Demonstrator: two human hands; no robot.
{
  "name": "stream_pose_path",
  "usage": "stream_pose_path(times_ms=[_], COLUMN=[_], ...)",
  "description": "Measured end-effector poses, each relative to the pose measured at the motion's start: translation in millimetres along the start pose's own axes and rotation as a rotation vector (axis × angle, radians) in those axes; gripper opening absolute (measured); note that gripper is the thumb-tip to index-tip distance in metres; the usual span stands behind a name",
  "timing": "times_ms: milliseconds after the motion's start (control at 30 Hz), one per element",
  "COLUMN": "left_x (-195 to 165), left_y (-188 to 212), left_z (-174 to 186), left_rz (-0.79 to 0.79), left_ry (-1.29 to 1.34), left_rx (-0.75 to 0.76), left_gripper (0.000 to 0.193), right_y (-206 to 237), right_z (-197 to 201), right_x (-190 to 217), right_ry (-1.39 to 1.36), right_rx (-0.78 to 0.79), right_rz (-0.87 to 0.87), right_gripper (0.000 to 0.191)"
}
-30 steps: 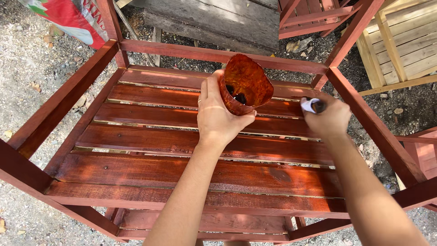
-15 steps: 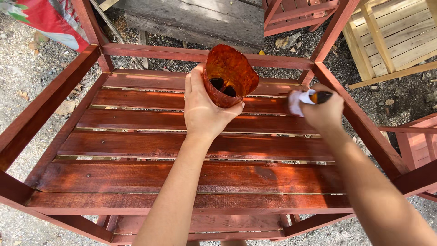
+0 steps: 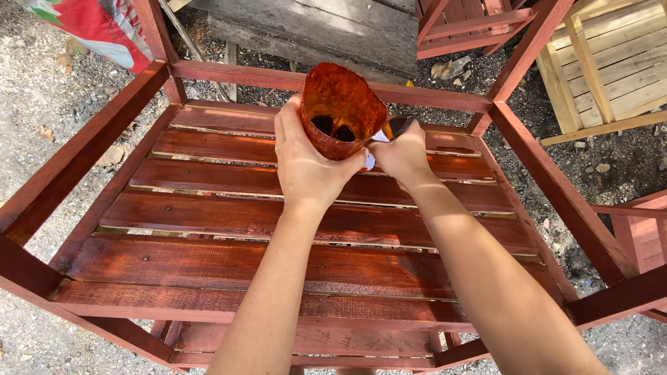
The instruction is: The person applies dark wood stain to red-painted wooden furniture. They hold a container of stain in one hand and wipe the stain onto the slats and frame of a wooden rack using a cloth wrapped around a tool handle, working across the seat, edges, and legs, then set the container and cloth on an unfinished wooden cart.
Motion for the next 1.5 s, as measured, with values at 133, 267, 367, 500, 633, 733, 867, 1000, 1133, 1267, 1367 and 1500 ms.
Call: stream_pose_path(times_ms=[133,267,367,500,633,733,867,1000,1133,1267,1367,1500], left_x=[2,7,14,23,34,40,43,45,47,49,54,57], left_y=[-8,-18,-26,-35,-37,-41,-41,-41,-40,-45,-51,-57], left_z=[17,44,69,95,117,136,154,154,154,153,153,155], left_rz=[-0.055,-0.041,-0.069,-0.156,-0.186,-0.183,-0.224,-0.215,-0.136,-0.152,-0.142,-0.112], left_ry=[-0.063,-0.108,-0.169,-0.174,-0.193,-0.23,-0.252,-0.279,-0.246,-0.226,-0.19,-0.156], left_rx=[-0.018,-0.027,-0.025,-0.06,-0.111,-0.177,-0.242,-0.247,-0.184,-0.142,-0.085,0.006], left_gripper=[0.092,0.097,0.1,0.101,0.098,0.098,0.098,0.102,0.099,0.101,0.1,0.097], right_y=[-16,-23,-25,-8,9,23,31,33,3,-15,-13,5], right_z=[57,147,149,45,-82,-147,-178,-170,-73,51,102,98], right_x=[-16,-38,-27,9,62,96,109,79,21,-18,-19,34], right_ry=[-0.022,0.19,0.927,0.888,0.687,0.482,-0.253,-0.267,-0.148,0.125,0.229,0.535], right_rx=[-0.097,-0.314,-0.25,-0.117,0.079,0.13,0.158,0.136,0.024,-0.207,-0.242,-0.232], right_rz=[-0.102,-0.098,0.067,0.179,0.168,0.188,-0.251,-0.329,-0.254,-0.115,-0.066,0.032], right_gripper=[0.063,0.056,0.035,0.028,0.029,0.028,0.03,0.036,0.033,0.046,0.036,0.028])
Point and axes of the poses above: each hand's wrist, its own y-axis away from the middle knuckle, its own z-axis out of the back of the hand, x = y × z, the point moved 2 cm from there along -y, towards the middle knuckle, and after that the axes turned 7 degrees about -x, right-handed, at the moved point
